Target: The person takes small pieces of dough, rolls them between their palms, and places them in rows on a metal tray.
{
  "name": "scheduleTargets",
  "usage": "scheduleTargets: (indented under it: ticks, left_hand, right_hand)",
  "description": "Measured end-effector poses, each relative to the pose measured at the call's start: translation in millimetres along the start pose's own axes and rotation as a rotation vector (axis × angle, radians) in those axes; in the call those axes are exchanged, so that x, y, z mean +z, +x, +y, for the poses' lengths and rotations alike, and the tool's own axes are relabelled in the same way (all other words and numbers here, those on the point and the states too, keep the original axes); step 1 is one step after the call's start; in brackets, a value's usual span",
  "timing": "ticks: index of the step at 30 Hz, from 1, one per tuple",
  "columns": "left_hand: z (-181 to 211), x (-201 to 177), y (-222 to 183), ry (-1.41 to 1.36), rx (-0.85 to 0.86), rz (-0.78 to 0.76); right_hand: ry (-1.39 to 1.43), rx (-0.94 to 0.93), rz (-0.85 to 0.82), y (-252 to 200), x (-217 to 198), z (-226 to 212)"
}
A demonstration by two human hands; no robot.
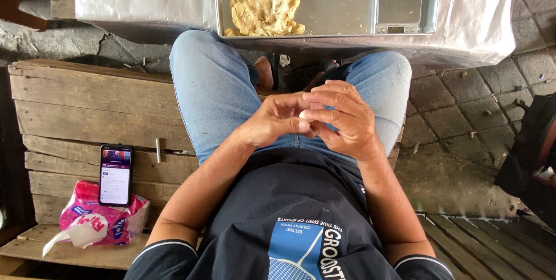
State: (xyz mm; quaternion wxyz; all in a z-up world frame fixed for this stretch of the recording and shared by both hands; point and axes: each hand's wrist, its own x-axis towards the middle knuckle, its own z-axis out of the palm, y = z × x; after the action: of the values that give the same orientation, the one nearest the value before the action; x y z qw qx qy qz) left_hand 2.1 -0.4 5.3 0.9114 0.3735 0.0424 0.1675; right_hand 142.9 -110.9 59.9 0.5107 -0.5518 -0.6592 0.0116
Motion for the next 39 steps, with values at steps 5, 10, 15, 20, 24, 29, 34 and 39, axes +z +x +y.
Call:
scheduleTargets:
  ticks: [5,10,15,20,24,29,34,39]
  left_hand:
    - [7,5,3,0.08,0.073,0.046]
    - [-14,-8,-7,0.071,0.02,0.051]
    - [1,6,-6,0.032,0.027,0.042]
    - [-25,-22,-8,-0.011,-0.037,0.091]
    - [-15,-13,-6,0.026,-0.003,0.089]
    - [15,7,-5,-0.019,-0.031,0.082]
    - [-7,-10,-3,0.092,0.007,0.076]
    - [6,4,10,0.059,0.066,0.037]
  right_hand:
    - [0.005,-0.013,-0.023,1,2,-3]
    - [0.03,0.004,-0.011,1,3,-2]
    - [-0.006,-0.026,-0.012,-5,5,3]
    - [0.149,0.056,0.019,-3,10,1]
    - [0.029,0.029,0.021,-4,7,-1]
    - [0.02,0.05,0.111,-5,13,3]
    - [0.005,0.039,0.128,-7,18,-2]
    - [0.028,0.093,0.172,4,23,-19]
